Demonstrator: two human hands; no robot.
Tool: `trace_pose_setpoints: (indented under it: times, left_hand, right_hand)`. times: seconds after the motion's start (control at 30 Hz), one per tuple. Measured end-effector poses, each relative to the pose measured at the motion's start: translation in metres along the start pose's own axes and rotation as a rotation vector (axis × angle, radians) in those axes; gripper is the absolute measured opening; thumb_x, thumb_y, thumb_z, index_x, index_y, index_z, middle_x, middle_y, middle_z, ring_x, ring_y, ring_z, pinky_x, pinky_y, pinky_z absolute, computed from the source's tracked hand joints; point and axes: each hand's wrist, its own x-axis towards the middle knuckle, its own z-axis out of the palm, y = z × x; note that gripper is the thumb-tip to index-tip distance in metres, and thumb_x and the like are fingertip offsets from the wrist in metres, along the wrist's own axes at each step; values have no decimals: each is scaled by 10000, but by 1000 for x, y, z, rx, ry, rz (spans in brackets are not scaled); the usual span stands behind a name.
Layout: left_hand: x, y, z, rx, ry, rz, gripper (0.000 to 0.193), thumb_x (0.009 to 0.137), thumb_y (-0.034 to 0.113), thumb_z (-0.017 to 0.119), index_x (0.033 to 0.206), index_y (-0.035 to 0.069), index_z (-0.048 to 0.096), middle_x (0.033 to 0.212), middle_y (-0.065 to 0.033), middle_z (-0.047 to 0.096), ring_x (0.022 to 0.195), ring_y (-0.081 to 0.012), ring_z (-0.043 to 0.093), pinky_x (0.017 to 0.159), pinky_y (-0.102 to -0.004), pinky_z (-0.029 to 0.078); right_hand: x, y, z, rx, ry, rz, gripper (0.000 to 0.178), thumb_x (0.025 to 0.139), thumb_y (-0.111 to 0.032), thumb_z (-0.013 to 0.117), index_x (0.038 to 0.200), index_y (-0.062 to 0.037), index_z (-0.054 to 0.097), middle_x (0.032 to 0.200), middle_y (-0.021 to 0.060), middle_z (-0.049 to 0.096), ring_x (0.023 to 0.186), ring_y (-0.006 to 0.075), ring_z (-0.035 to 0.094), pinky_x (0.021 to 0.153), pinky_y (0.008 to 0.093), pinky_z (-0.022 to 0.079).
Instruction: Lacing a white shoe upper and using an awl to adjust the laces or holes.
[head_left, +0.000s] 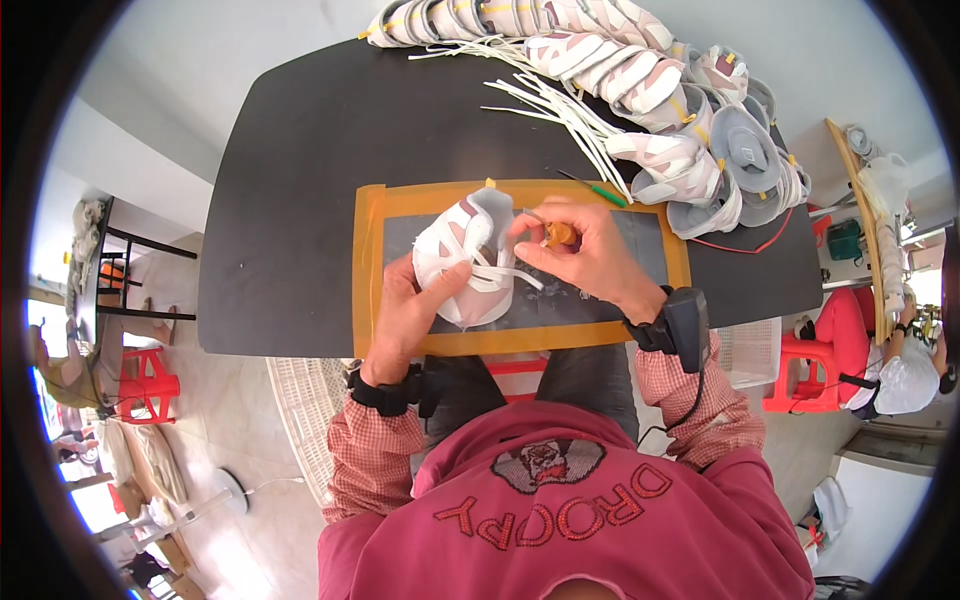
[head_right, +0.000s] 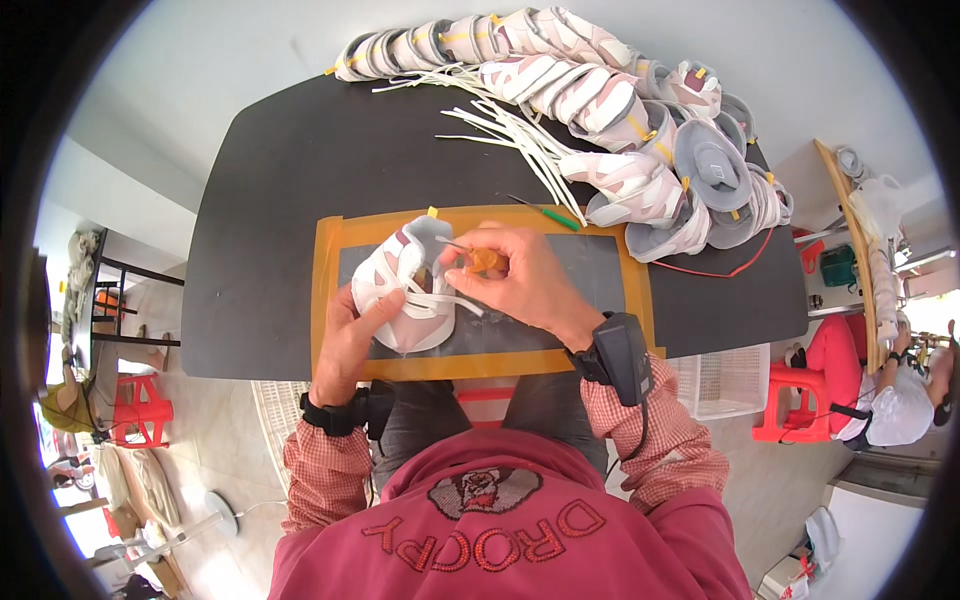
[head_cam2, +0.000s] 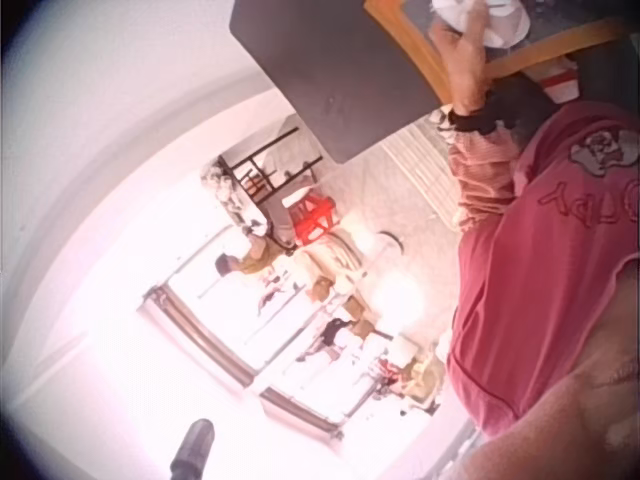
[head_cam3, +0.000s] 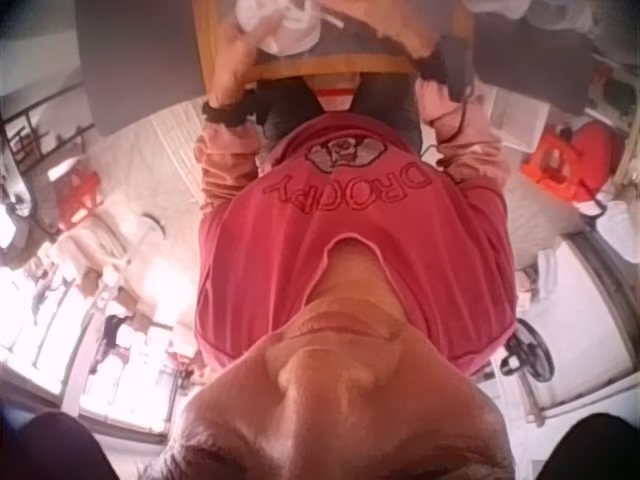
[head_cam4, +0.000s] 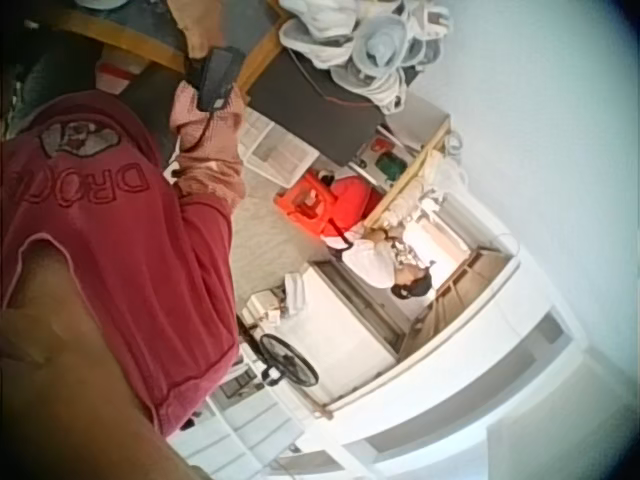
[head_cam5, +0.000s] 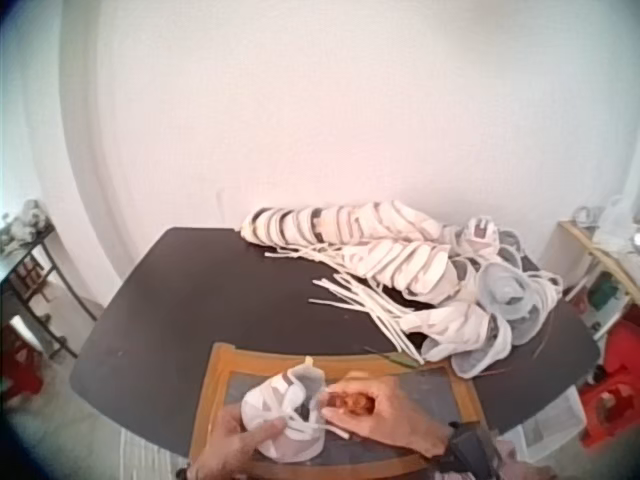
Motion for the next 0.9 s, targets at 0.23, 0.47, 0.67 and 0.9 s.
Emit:
trace_pose_setpoints:
  times: [0.23, 0.47, 0.67, 0.9]
  left_hand:
    - [8, 24, -10, -184, -163, -253, 328, 894, 159, 600, 1159, -34, 609, 1039, -85, 681, 893, -161, 657, 785, -275, 512]
    - [6, 6, -4, -887, -357, -94, 820, 938, 636, 384, 1408, -33, 342, 1395, -194, 454, 1273, -280, 475, 1057, -419, 379]
    - [-2, 12, 21, -186, -74, 132, 733, 849, 77, 702, 1440, -10, 276, 1369, -149, 471, 1235, -200, 492, 1001, -356, 428]
    - [-14, 6, 24, 117, 94, 172, 442, 801, 64, 759, 1185, -29, 562, 999, -71, 684, 917, -133, 644, 847, -283, 506]
  right_hand:
    - [-6, -10, 10, -238, -106, -198, 159, 757, -85, 761, 859, -44, 645, 786, 21, 535, 676, 76, 501, 570, 235, 389]
    - [-25, -21, 32, 522, 118, 111, 106, 883, -61, 661, 907, 2, 580, 759, -6, 567, 593, 51, 503, 510, 217, 388]
    - [-36, -18, 61, 706, 433, 157, 116, 914, -74, 637, 920, 4, 552, 779, 23, 585, 518, 60, 505, 429, 193, 345]
    - [-38, -17, 85, 652, 456, 33, 119, 927, -38, 599, 989, 49, 546, 861, 82, 616, 585, 122, 620, 512, 218, 474]
